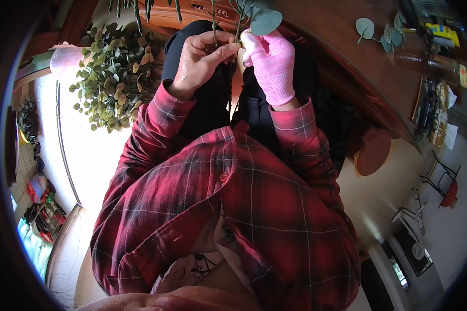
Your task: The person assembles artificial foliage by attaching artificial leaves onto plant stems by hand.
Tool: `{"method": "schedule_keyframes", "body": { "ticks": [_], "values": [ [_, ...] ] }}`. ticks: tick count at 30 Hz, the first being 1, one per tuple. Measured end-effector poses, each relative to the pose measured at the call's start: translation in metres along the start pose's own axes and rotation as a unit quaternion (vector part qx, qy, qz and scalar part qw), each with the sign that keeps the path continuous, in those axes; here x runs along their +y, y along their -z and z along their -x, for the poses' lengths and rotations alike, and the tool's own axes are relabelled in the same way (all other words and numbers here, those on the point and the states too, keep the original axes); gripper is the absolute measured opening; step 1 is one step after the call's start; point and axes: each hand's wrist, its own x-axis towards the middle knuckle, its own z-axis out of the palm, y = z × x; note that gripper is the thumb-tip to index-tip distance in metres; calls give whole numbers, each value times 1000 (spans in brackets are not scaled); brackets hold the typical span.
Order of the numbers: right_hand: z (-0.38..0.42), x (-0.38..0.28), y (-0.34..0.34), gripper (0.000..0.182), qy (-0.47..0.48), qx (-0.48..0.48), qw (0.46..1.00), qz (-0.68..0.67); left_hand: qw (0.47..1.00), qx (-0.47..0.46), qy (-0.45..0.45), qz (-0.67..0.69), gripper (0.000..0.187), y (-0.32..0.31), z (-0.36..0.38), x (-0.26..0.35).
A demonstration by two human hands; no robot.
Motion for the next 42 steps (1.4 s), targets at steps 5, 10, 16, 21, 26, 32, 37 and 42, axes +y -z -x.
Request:
{"method": "schedule_keyframes", "body": {
  "ticks": [5,10,16,21,26,32,37,42],
  "values": [
    [1,0,0,10,2,1,1000,-15,1000,3,-2,3,10,-1,0,0],
    [2,-4,-4,12,4,5,1000,7,1000,2,1,0,11,0,0,0],
    [2,-4,-4,12,-1,9,1000,24,1000,5,-6,5,11,-1,0,0],
    [2,-1,-2,13,7,1,1000,29,1000,8,0,1,10,-1,0,0],
    [2,2,-1,13,16,-7,999,35,1000,8,0,6,10,-1,0,-2],
    [3,1,-2,13,11,-8,999,39,1000,10,7,1,10,-1,1,-3],
    [2,2,-2,10,23,-3,999,45,1000,11,8,6,11,-2,2,-1],
    [2,1,-2,10,18,0,998,52,1000,11,6,9,11,-2,1,-1]
  ]
}}
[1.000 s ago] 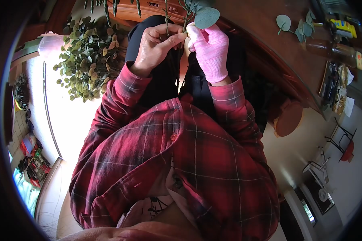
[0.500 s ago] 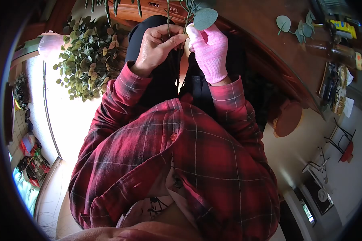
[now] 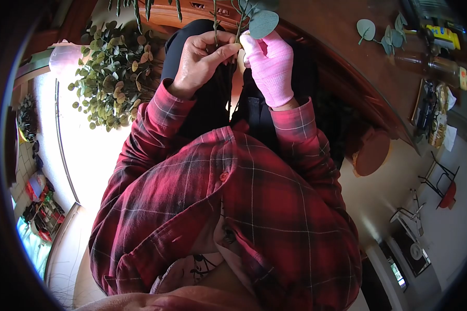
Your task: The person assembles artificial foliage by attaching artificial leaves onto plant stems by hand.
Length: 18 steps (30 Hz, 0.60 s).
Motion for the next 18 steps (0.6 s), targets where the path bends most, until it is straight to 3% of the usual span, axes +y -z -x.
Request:
{"method": "schedule_keyframes", "body": {
  "ticks": [7,18],
  "values": [
    [1,0,-1,13,-23,5,998,-53,1000,-12,-4,4,10,2,-1,1],
    [1,0,-1,14,-11,2,1000,-22,1000,-9,-14,6,10,2,-1,0]
  ]
}}
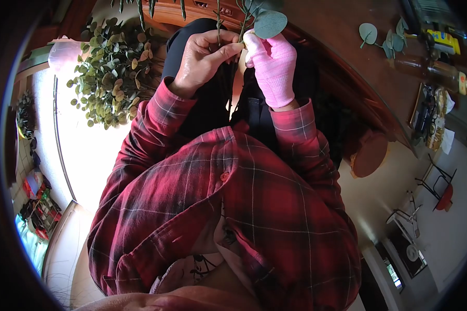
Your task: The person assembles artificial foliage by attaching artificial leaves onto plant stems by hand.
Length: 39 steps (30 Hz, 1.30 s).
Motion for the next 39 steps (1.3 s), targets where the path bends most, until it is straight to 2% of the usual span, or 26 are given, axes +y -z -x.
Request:
{"method": "schedule_keyframes", "body": {
  "ticks": [22,39],
  "values": [
    [0,3,-2,10,19,4,1000,10,1000,13,1,-15,11,-1,2,-2],
    [-4,1,9,15,-26,-36,998,-53,999,-3,38,-7,12,6,0,2]
  ]
}}
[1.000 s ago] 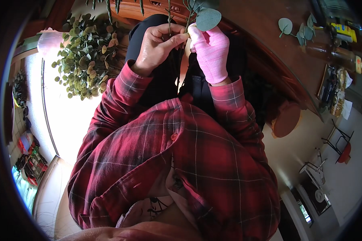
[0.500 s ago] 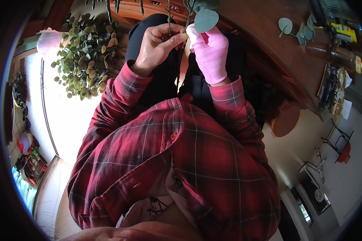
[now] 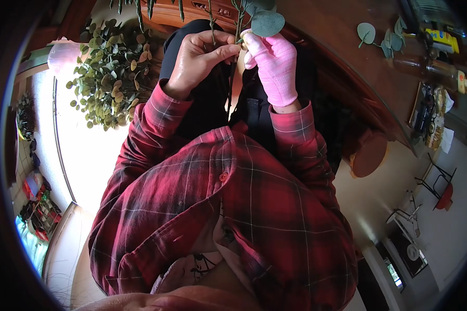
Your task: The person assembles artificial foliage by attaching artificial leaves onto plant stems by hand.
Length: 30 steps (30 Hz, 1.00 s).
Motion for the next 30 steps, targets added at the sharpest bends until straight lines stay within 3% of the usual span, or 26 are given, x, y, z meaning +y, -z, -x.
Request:
{"method": "schedule_keyframes", "body": {
  "ticks": [30],
  "values": [
    [3,2,-7,13,50,22,995,81,1000,22,-14,-3,9,-3,0,-4]
  ]
}}
